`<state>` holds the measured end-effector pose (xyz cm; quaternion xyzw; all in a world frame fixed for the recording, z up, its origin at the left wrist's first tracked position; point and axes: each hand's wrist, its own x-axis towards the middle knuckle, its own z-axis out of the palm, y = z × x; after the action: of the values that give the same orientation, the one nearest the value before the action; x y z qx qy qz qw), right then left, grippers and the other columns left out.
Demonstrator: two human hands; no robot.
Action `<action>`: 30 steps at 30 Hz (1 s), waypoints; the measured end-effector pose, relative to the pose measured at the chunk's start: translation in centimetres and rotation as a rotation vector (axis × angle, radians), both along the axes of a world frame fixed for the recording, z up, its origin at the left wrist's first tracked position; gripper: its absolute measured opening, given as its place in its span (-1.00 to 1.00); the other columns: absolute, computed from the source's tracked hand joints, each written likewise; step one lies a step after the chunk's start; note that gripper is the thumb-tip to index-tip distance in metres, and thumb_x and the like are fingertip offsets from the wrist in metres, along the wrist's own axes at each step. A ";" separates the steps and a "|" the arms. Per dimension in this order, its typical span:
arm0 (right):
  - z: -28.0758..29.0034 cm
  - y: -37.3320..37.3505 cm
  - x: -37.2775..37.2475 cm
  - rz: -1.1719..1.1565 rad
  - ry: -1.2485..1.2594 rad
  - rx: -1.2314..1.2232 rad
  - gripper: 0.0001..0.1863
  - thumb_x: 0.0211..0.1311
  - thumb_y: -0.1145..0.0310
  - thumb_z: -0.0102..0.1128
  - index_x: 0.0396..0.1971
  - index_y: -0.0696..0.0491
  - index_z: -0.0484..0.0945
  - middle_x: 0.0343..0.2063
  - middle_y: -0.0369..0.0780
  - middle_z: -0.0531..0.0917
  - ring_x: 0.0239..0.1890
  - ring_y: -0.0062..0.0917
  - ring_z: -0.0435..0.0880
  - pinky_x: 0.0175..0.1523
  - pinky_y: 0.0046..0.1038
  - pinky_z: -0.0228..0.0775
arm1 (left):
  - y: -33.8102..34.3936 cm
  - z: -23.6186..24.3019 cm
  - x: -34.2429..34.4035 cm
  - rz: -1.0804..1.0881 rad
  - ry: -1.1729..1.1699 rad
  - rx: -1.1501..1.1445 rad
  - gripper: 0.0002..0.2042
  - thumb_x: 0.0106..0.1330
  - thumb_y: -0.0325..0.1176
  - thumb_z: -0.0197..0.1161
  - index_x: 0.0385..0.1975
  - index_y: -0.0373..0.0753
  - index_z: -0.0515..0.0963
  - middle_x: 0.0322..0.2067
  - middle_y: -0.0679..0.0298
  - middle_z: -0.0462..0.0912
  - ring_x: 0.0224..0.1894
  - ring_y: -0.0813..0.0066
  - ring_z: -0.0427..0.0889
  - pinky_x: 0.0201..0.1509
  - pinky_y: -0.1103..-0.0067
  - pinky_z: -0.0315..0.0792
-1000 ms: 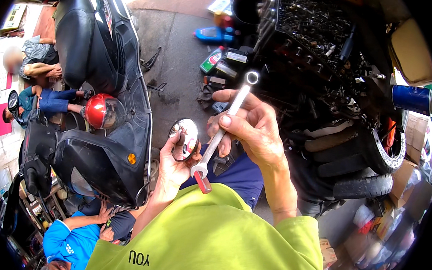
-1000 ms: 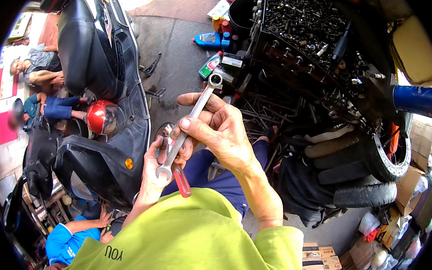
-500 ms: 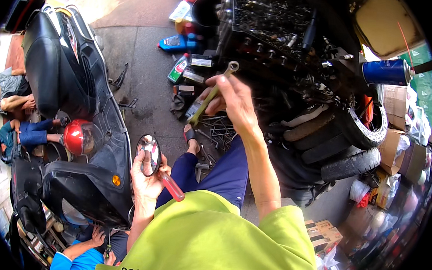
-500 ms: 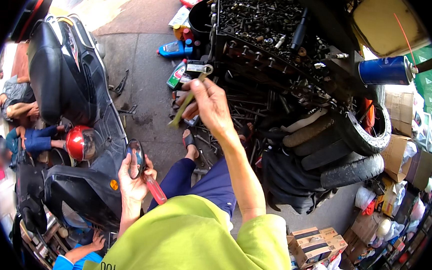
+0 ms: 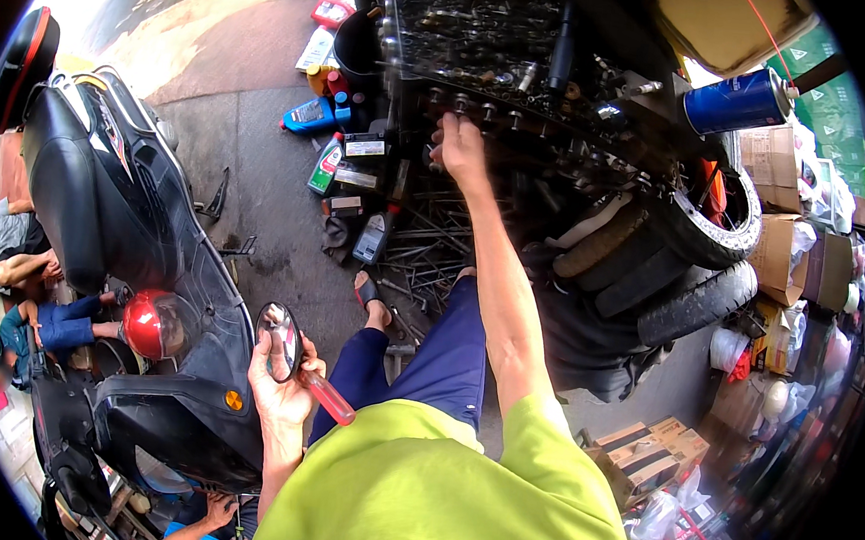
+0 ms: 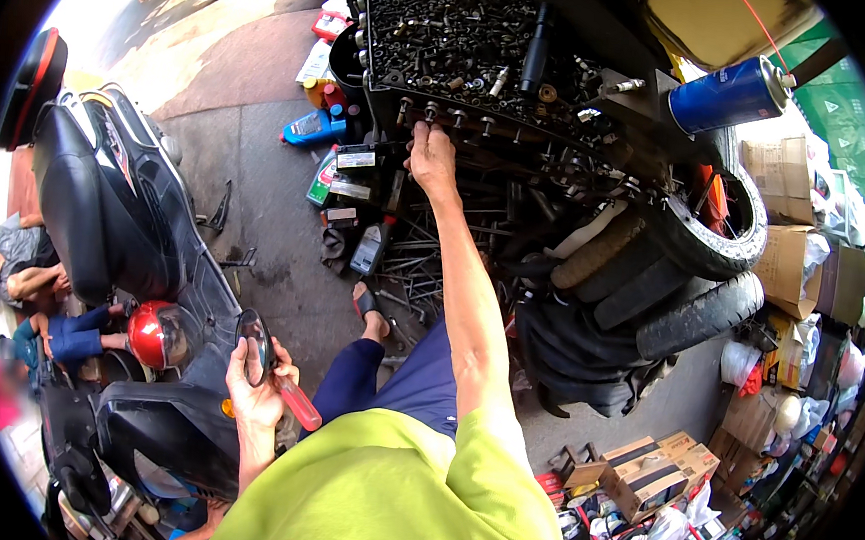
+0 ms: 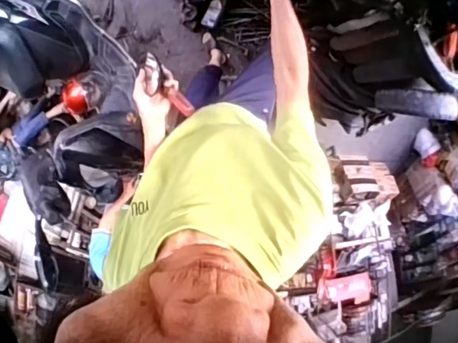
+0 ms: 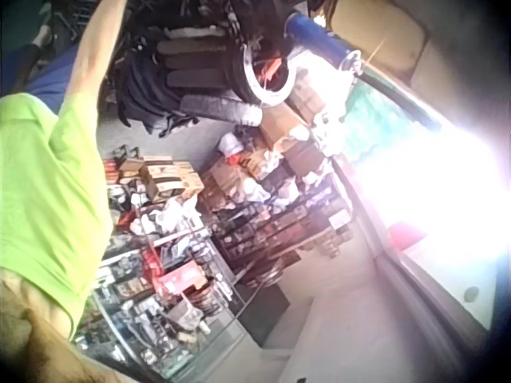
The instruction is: The person retrieves a motorcycle mirror and a screwdriver from a cluttered workbench, then walks to a red motorcycle parked outside. They use the screwdriver to remove the existing mirror from the handlebar and install the new mirror, tightening it into place.
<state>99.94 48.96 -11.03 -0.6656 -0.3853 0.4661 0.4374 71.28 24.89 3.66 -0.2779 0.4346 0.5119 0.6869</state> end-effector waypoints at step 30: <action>-3.9 0.4 2.7 -0.115 -0.628 0.126 -0.80 0.13 0.39 0.07 -0.55 0.21 0.54 -0.57 0.09 0.57 -0.43 0.02 0.58 -0.30 -0.08 0.45 | 1.6 0.7 1.4 -0.107 0.001 0.010 -0.85 0.15 -0.16 0.31 -0.46 -0.06 0.63 -0.26 0.25 0.62 -0.23 0.44 0.56 -0.34 0.57 0.32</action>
<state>102.65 49.32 -14.90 -0.7691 -0.4914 0.1876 0.3631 72.70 26.49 4.31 -0.2506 0.4467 0.4766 0.7145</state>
